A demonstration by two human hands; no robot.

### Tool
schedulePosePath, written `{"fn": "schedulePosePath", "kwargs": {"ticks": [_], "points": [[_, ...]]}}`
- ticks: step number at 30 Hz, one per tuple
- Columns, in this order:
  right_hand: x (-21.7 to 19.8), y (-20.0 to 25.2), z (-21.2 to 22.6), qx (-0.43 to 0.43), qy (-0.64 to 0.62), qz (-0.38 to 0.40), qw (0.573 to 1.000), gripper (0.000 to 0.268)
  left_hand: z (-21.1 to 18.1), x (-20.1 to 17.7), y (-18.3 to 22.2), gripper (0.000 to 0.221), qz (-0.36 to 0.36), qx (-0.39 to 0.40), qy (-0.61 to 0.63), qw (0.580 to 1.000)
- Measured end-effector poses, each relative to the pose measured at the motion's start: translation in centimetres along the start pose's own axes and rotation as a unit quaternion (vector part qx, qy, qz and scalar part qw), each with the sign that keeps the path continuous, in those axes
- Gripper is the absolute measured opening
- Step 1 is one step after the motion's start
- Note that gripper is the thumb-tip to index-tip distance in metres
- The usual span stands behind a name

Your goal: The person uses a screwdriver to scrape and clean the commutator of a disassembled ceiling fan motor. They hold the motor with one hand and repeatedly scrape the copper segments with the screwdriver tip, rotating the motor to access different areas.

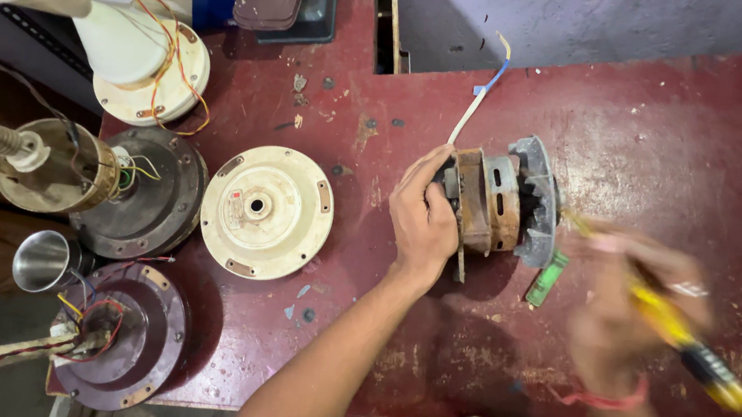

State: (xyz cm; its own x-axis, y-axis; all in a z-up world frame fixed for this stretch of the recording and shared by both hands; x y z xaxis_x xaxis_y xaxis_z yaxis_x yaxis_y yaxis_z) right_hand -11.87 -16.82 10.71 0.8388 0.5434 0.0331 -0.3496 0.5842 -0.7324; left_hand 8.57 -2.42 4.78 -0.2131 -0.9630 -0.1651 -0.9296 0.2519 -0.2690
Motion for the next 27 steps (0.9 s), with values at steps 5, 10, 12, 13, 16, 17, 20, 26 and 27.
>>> {"fn": "schedulePosePath", "kwargs": {"ticks": [5, 10, 12, 13, 16, 17, 20, 26, 27], "points": [[-8.8, 1.8, -3.7, -0.043, 0.152, -0.054, 0.986, 0.012, 0.1, 0.1, -0.1, 0.044, 0.004, 0.000, 0.004, 1.000], [-8.6, 4.7, -7.0, -0.055, 0.407, 0.116, 0.904, 0.007, 0.1, 0.2, -0.1, 0.044, 0.013, -0.009, 0.008, 1.000], [-8.6, 5.8, -8.2, -0.041, 0.451, 0.157, 0.878, 0.008, 0.0, 0.1, -0.1, 0.044, 0.014, -0.003, 0.013, 1.000], [-8.5, 6.2, -8.4, -0.049, 0.461, 0.167, 0.870, 0.008, -0.1, 0.1, -0.2, 0.045, 0.013, 0.002, 0.012, 1.000], [-8.9, 7.4, -9.4, -0.029, 0.448, 0.200, 0.871, 0.008, -0.1, 0.2, -0.1, 0.046, 0.015, 0.006, 0.004, 1.000], [-8.9, 7.5, -9.8, -0.027, 0.446, 0.209, 0.870, 0.008, 0.0, 0.2, -0.1, 0.047, 0.015, 0.006, 0.001, 1.000], [-8.8, 7.8, -10.3, -0.032, 0.454, 0.241, 0.857, 0.007, 0.1, 0.2, 0.0, 0.049, 0.019, -0.002, 0.003, 1.000], [-8.9, 8.7, -11.2, -0.025, 0.480, 0.292, 0.827, 0.006, 0.4, 0.3, -0.1, 0.050, 0.027, -0.008, 0.000, 1.000], [-9.1, 8.8, -11.3, -0.020, 0.481, 0.297, 0.824, 0.006, 0.5, 0.3, 0.0, 0.051, 0.028, -0.008, -0.001, 1.000]]}}
Point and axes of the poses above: each hand's wrist, its own y-axis away from the middle knuckle, its own x-axis out of the palm, z = x × y, the point moved 10 cm from there along -y, towards the middle knuckle, and after that the axes turned 8 degrees about -x, right-handed, at the moved point
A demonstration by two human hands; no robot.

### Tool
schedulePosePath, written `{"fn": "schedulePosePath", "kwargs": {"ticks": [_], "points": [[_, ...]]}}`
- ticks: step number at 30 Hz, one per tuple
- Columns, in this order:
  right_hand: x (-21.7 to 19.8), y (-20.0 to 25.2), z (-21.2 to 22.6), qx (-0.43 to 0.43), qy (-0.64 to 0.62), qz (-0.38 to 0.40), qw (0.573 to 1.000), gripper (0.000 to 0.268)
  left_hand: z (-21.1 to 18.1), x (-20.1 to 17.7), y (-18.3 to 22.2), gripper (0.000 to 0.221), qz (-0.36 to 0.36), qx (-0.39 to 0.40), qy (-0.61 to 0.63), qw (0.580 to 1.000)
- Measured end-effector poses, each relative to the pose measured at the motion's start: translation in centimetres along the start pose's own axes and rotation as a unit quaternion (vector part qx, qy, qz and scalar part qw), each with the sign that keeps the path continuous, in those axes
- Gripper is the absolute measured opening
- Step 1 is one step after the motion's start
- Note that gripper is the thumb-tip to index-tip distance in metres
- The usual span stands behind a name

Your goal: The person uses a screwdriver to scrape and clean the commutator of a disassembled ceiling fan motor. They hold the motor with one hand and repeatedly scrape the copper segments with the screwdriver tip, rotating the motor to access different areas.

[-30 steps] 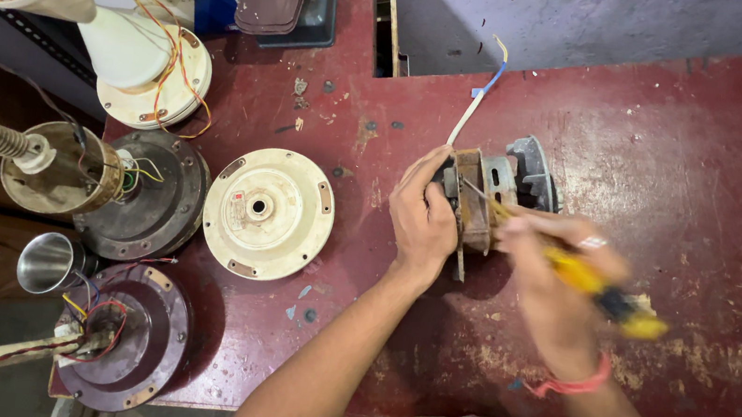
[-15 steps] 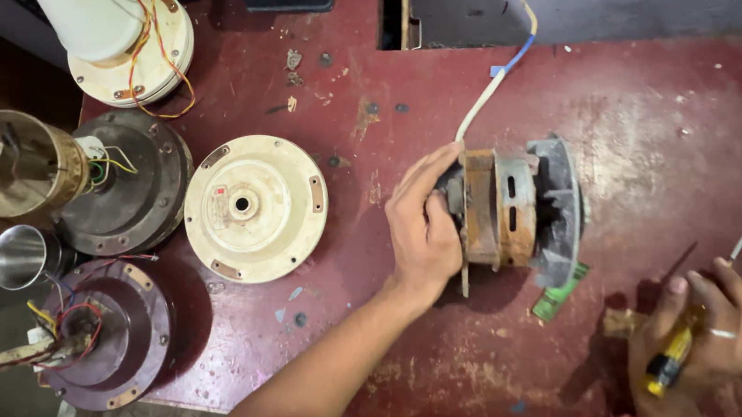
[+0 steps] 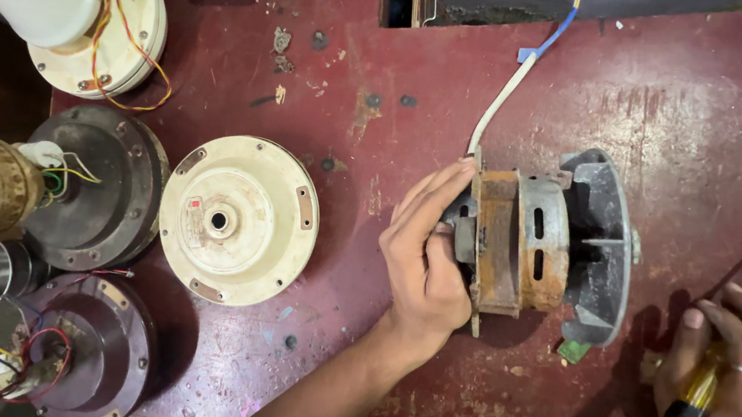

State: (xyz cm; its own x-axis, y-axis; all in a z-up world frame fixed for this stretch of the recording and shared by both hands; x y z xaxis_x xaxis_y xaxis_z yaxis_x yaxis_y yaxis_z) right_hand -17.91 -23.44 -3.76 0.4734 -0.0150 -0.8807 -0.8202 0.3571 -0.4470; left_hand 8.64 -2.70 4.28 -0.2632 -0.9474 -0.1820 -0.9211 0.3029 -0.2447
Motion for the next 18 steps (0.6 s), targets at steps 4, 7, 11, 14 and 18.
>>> {"fn": "schedulePosePath", "kwargs": {"ticks": [4, 7, 11, 14, 18], "points": [[0.7, 0.6, -0.5, 0.007, -0.034, -0.004, 0.999, 0.008, 0.2, 0.1, 0.0, 0.050, 0.003, -0.003, -0.006, 1.000], [0.8, 0.3, -0.9, 0.024, -0.047, -0.002, 0.999, 0.010, 0.0, 0.1, -0.2, 0.050, 0.001, -0.003, -0.005, 1.000], [0.3, -0.6, 0.0, 0.031, -0.064, -0.010, 0.997, 0.014, 0.1, 0.0, 0.0, 0.050, -0.003, -0.006, -0.009, 1.000], [-1.1, -1.6, 1.2, 0.050, -0.117, -0.040, 0.991, 0.016, -0.2, -0.1, 0.0, 0.049, -0.008, 0.003, 0.002, 1.000], [-3.3, -3.4, 2.6, 0.036, -0.090, -0.099, 0.990, 0.022, -0.5, -0.2, 0.1, 0.047, -0.011, 0.019, 0.004, 1.000]]}}
Point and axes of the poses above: each hand's wrist, its own y-axis away from the middle knuckle, its own x-axis out of the palm, z = x × y, the point moved 10 cm from there along -y, towards the middle knuckle, and after that the axes turned 8 degrees about -x, right-handed, at the moved point
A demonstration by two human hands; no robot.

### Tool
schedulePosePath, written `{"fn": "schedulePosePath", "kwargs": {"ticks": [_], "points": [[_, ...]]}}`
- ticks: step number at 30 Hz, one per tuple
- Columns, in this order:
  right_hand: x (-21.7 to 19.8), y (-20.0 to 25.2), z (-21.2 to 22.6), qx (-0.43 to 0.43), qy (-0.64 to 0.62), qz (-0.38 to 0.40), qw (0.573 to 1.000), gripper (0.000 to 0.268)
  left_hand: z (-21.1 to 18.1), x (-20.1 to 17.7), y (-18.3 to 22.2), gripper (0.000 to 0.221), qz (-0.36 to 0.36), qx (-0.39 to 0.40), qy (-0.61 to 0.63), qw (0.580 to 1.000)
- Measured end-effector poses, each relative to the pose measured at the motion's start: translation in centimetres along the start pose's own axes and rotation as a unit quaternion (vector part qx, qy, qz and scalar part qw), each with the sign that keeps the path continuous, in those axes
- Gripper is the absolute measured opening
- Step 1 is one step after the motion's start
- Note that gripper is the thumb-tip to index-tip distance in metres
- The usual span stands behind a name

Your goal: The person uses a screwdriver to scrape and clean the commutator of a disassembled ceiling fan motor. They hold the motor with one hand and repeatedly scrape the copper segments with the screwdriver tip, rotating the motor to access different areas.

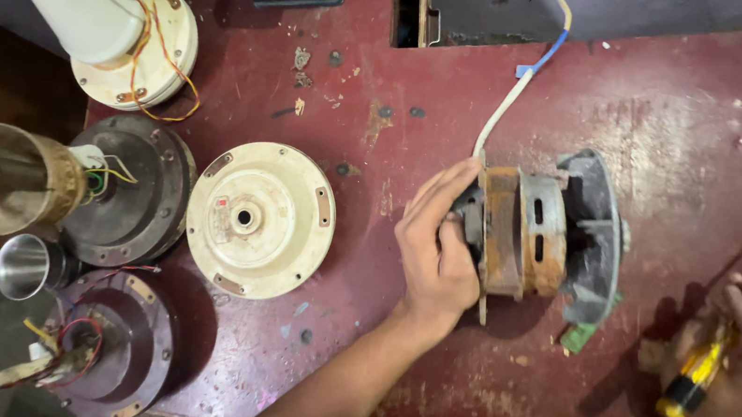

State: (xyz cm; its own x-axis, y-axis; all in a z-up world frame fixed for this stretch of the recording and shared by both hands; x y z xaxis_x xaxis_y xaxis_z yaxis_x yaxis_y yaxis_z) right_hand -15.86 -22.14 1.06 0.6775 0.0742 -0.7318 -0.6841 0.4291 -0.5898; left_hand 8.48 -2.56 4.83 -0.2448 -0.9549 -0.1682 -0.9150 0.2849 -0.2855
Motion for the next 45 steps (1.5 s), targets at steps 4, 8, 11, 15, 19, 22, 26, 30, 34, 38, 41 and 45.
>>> {"fn": "schedulePosePath", "kwargs": {"ticks": [4, 8, 11, 15, 19, 22, 26, 30, 34, 38, 41, 45], "points": [[-1.9, -0.7, 0.5, -0.011, -0.014, -0.069, 0.997, 0.012, 0.1, -0.1, 0.1, 0.045, -0.003, -0.001, 0.020, 1.000], [-4.9, 0.2, 2.8, -0.003, -0.170, -0.182, 0.969, 0.015, 0.1, 0.0, 0.0, 0.043, -0.007, -0.001, 0.013, 1.000], [-6.4, 1.3, 7.0, 0.031, -0.243, -0.226, 0.943, 0.012, 0.1, -0.2, 0.1, 0.043, -0.014, 0.004, 0.005, 1.000], [-6.8, -0.1, 15.8, -0.055, -0.204, -0.105, 0.972, 0.027, 0.5, -0.2, 0.3, 0.042, -0.023, 0.005, 0.002, 1.000], [-5.2, -3.3, 19.0, -0.087, -0.211, -0.098, 0.969, 0.023, 1.0, -0.1, 0.4, 0.041, -0.024, -0.004, 0.010, 1.000], [-4.2, -4.5, 19.3, -0.077, -0.192, -0.078, 0.975, 0.020, 0.8, -0.2, 0.4, 0.041, -0.025, 0.000, 0.012, 1.000], [-4.4, -4.6, 19.7, -0.085, -0.199, -0.060, 0.975, 0.018, 0.6, -0.2, 0.5, 0.042, -0.026, 0.007, 0.003, 1.000], [-3.9, -5.4, 20.3, -0.113, -0.201, -0.058, 0.971, 0.021, 0.9, -0.1, 0.3, 0.041, -0.028, 0.009, -0.001, 1.000], [-3.3, -5.9, 20.6, -0.126, -0.218, -0.049, 0.967, 0.022, 1.0, -0.1, 0.4, 0.041, -0.029, 0.001, 0.006, 1.000], [-2.5, -6.1, 20.1, -0.115, -0.213, -0.045, 0.969, 0.021, 1.0, -0.1, 0.2, 0.041, -0.027, 0.008, -0.002, 1.000], [-2.6, -5.8, 19.9, -0.140, -0.200, -0.058, 0.968, 0.022, 1.1, -0.1, 0.4, 0.041, -0.026, 0.010, -0.002, 1.000], [-1.8, -6.1, 19.4, -0.139, -0.208, -0.049, 0.967, 0.023, 1.0, -0.1, 0.3, 0.042, -0.025, 0.004, -0.001, 1.000]]}}
Point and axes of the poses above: each hand's wrist, its own y-axis away from the middle knuckle, its own x-axis out of the palm, z = x × y, the point moved 10 cm from there along -y, towards the middle knuckle, and after that the axes turned 8 degrees about -x, right-handed, at the moved point
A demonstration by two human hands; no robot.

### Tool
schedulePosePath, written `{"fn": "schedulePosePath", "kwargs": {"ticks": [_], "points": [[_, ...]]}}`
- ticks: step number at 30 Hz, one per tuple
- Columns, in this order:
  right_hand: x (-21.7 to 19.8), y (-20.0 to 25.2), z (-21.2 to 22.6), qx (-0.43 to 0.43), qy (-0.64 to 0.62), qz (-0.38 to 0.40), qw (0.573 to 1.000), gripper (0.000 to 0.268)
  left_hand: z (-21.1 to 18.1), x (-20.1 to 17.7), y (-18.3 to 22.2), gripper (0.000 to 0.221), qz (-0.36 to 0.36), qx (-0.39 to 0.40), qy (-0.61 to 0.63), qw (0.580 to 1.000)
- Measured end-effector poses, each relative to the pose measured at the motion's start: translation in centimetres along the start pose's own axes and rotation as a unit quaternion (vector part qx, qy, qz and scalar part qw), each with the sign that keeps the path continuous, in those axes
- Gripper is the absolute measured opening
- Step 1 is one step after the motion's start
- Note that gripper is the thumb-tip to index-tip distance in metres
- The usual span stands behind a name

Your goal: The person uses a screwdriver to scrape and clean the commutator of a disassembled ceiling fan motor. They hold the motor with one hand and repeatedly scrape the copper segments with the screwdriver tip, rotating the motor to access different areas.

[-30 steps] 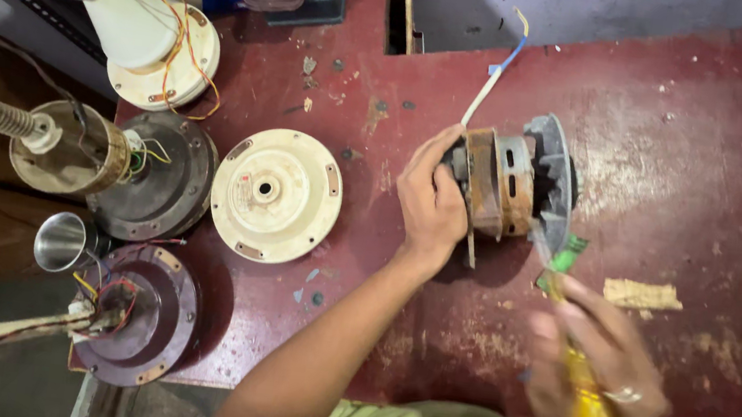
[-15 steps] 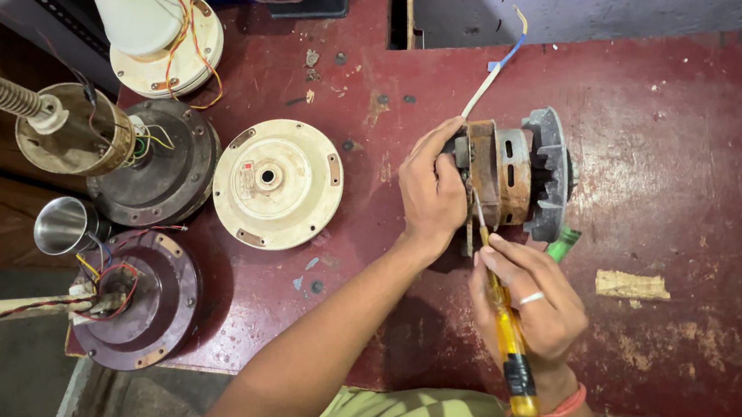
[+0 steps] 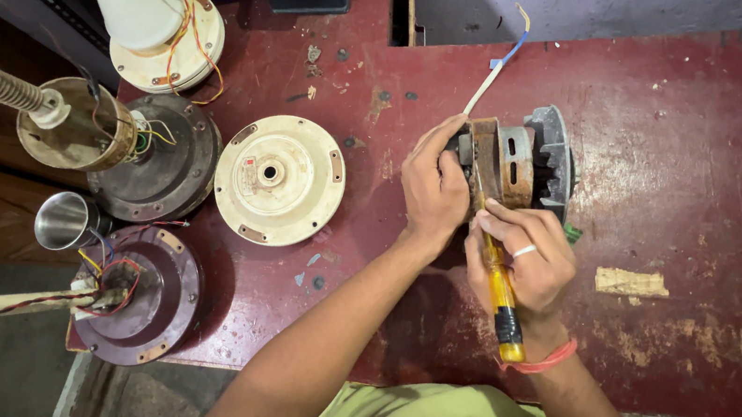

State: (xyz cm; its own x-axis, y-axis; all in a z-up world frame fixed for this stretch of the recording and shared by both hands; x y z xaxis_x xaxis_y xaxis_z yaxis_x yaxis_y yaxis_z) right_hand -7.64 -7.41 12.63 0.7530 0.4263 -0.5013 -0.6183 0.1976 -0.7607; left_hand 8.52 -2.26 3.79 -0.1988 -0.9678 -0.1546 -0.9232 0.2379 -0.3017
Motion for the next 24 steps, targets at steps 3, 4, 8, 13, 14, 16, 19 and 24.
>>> {"fn": "schedulePosePath", "kwargs": {"ticks": [3, 4, 8, 13, 14, 16, 19, 24], "points": [[-0.1, -0.1, 0.3, -0.004, 0.012, 0.012, 1.000, 0.023, -0.1, -0.1, 0.0, 0.041, -0.003, 0.001, -0.012, 1.000], [-0.3, -0.1, 0.4, -0.002, 0.012, 0.015, 1.000, 0.022, -0.1, 0.0, 0.0, 0.041, -0.004, 0.002, -0.009, 1.000], [-0.3, -0.7, 0.7, -0.026, 0.021, 0.012, 0.999, 0.023, 0.2, -0.1, 0.0, 0.041, -0.003, -0.001, 0.001, 1.000], [0.3, 0.0, 0.9, -0.021, 0.015, 0.026, 0.999, 0.025, 0.3, 0.0, 0.0, 0.041, -0.004, 0.003, -0.001, 1.000], [0.3, 0.3, 1.0, -0.019, 0.014, 0.029, 0.999, 0.025, 0.3, 0.0, 0.1, 0.041, -0.004, 0.003, 0.001, 1.000], [0.1, 0.6, 1.0, -0.013, 0.019, 0.029, 0.999, 0.025, 0.3, 0.0, 0.1, 0.042, -0.005, 0.004, 0.002, 1.000], [0.4, 0.3, 0.8, -0.021, 0.021, 0.028, 0.999, 0.024, 0.2, -0.1, -0.1, 0.042, -0.007, 0.006, 0.000, 1.000], [0.3, -0.4, 0.8, -0.029, 0.015, 0.025, 0.999, 0.023, 0.2, -0.1, 0.0, 0.041, -0.007, -0.003, 0.001, 1.000]]}}
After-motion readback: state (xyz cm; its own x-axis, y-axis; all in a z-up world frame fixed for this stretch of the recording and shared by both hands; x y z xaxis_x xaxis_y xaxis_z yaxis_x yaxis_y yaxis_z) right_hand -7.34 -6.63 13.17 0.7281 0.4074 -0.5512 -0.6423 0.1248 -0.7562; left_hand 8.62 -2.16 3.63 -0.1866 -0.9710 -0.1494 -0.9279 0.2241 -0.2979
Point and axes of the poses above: each hand's wrist, its own y-axis away from the middle knuckle, its own x-axis out of the palm, z = x × y, the point moved 10 cm from there along -y, towards the middle knuckle, and after that the axes turned 8 degrees about -x, right-handed, at the moved point
